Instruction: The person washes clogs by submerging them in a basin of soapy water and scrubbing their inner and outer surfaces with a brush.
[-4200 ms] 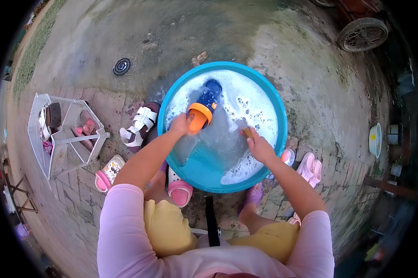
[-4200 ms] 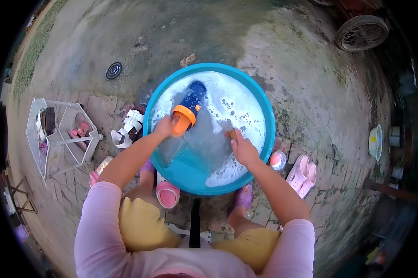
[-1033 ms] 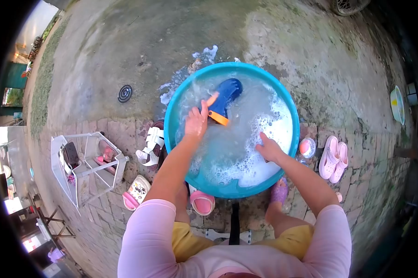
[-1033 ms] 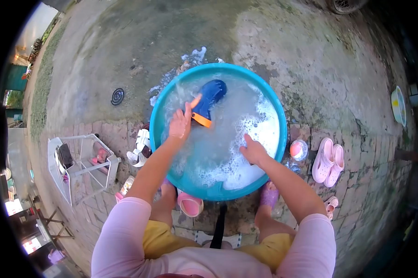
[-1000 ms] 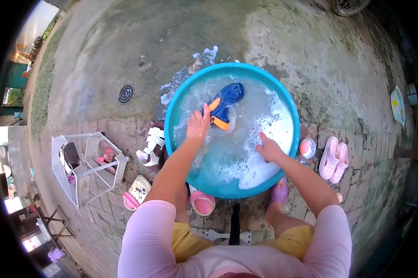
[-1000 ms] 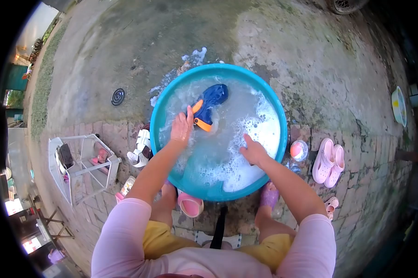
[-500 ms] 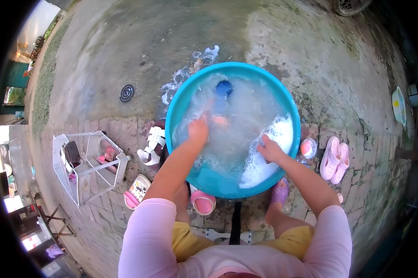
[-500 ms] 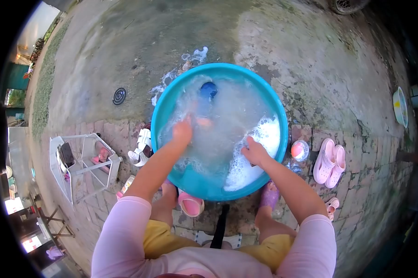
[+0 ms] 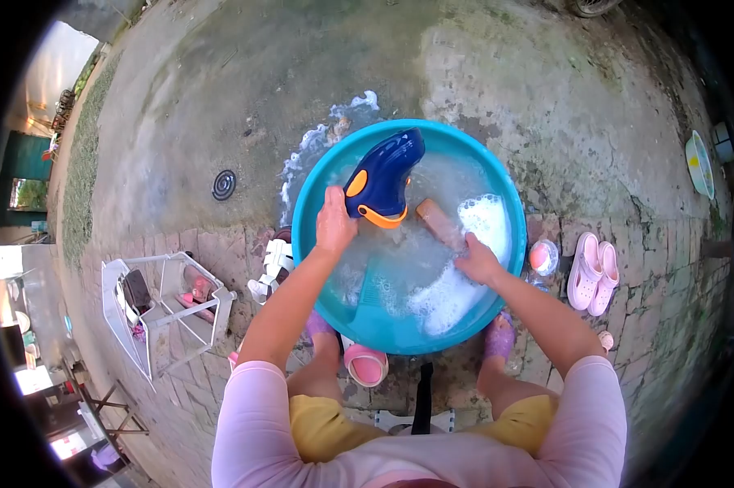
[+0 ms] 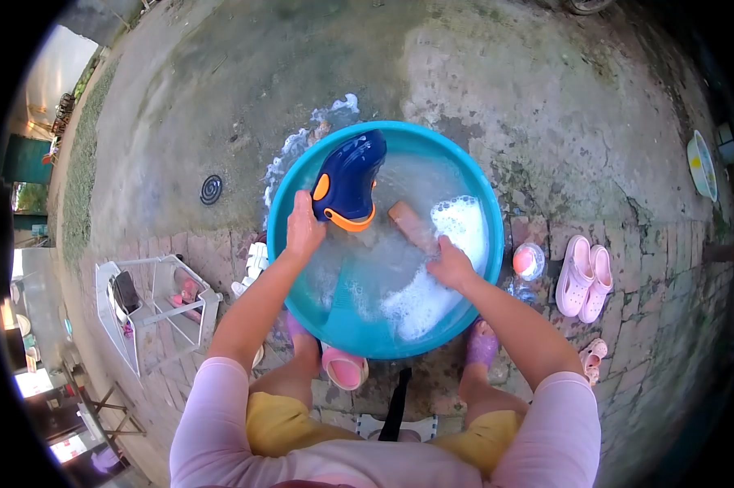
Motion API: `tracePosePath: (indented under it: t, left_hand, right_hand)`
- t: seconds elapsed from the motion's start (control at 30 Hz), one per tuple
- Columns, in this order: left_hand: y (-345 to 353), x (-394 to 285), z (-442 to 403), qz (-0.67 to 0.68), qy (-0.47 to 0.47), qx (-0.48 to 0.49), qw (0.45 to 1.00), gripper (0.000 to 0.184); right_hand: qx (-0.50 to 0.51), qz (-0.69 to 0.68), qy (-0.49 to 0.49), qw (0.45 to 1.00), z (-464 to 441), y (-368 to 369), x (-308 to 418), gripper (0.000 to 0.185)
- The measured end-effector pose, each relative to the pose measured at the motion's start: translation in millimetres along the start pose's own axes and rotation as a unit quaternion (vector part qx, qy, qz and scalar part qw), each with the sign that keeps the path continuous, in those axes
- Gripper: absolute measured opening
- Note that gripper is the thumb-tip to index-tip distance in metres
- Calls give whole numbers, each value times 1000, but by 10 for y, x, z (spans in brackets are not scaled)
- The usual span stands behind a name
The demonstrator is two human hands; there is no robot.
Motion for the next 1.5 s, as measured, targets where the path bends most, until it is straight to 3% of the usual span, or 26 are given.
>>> tracePosePath:
  t: [0.07, 0.17, 0.3, 0.33, 0.37, 0.43, 0.47, 0.53, 0.57, 0.63, 0.67, 0.73, 0.77, 0.83, 0.97, 1.03, 1.07, 1.1, 1.17, 1.2, 1.27, 1.3, 1.37, 1.5]
  left_hand:
    - [-159, -162, -120, 17, 37, -40, 998, 47]
    - [-360, -335, -214, 55, 69, -97, 991, 47]
    - [-432, -370, -229, 199, 92, -142, 965, 49]
    - [-427, -449, -204, 297, 75, -115, 945, 49]
    - [-398, -504, -170, 393, 57, -87, 914, 50]
    - [-233, -456, -71, 411, 51, -76, 907, 50]
    - [-103, -438, -8, 456, -14, -23, 889, 49]
    - [43, -526, 101, 558, -130, 81, 816, 44]
    - [28, -603, 141, 561, -131, 81, 813, 44]
    - [56, -699, 233, 587, -180, 98, 783, 49]
    - [63, -664, 225, 590, -181, 97, 781, 49]
    - [9, -600, 146, 512, -58, 124, 848, 65]
    - [4, -578, 151, 514, -61, 121, 847, 65]
    - [-206, -514, 113, 406, -41, -38, 912, 82]
    - [-503, -503, -12, 346, 21, 39, 937, 90]
    - [-505, -422, -20, 558, -111, 92, 817, 92]
    - [-422, -279, 30, 592, -174, 134, 775, 91]
    - [-423, -236, 43, 593, -175, 132, 775, 91]
    - [-361, -205, 122, 622, -249, 199, 715, 94]
    - [-370, -238, 136, 623, -250, 197, 714, 94]
    - [-419, -344, 131, 469, -170, 209, 841, 102]
    - [-455, -419, 138, 470, -173, 207, 840, 102]
    - [-635, -548, 92, 423, -90, 127, 893, 112]
    - [-633, -342, 82, 411, -112, 206, 881, 119]
  right_hand:
    - [-13, 0, 3, 1000, 22, -77, 55, 53]
    - [57, -85, 50, 994, 46, -95, 94, 61]
    - [-27, -13, -83, 996, 17, -180, 257, 77]
    - [-53, -6, -142, 988, 116, -287, 439, 82]
    - [-54, -5, -141, 989, 164, -351, 564, 82]
    - [-55, -120, -293, 947, 309, -450, 875, 85]
    - [-56, -118, -290, 948, 316, -400, 956, 85]
    - [9, -287, -315, 904, 341, -324, 1109, 82]
    - [10, -284, -313, 906, 376, -305, 1158, 82]
    - [117, -406, -217, 880, 423, -259, 1184, 75]
    - [77, -391, -228, 889, 307, -167, 1099, 65]
    - [67, -361, -218, 904, 273, -138, 1005, 65]
    - [55, -335, -209, 917, 265, -122, 958, 65]
    - [69, -335, -190, 920, 318, -105, 938, 64]
    - [77, -365, -189, 908, 344, -40, 968, 61]
    - [75, -367, -189, 908, 357, -47, 1009, 61]
    - [72, -371, -188, 906, 368, -59, 1032, 62]
    - [73, -369, -189, 907, 393, -62, 1052, 62]
    - [-12, -258, -210, 943, 472, -101, 1089, 61]
    - [-10, -256, -210, 943, 510, -107, 1106, 61]
    - [-26, -114, -154, 981, 546, -79, 1105, 61]
    - [-24, -111, -154, 981, 552, -62, 1102, 61]
    - [-35, -111, -171, 978, 562, -45, 1114, 60]
    - [-33, -136, -190, 972, 615, -41, 1138, 58]
Point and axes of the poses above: each hand's wrist, its own z-axis away from the middle knuckle, its own y-axis out of the palm, x = y × z, the point moved 4 cm from there along -z, towards the middle knuckle, and after that the axes turned 13 degrees about y, right-handed, at the moved point
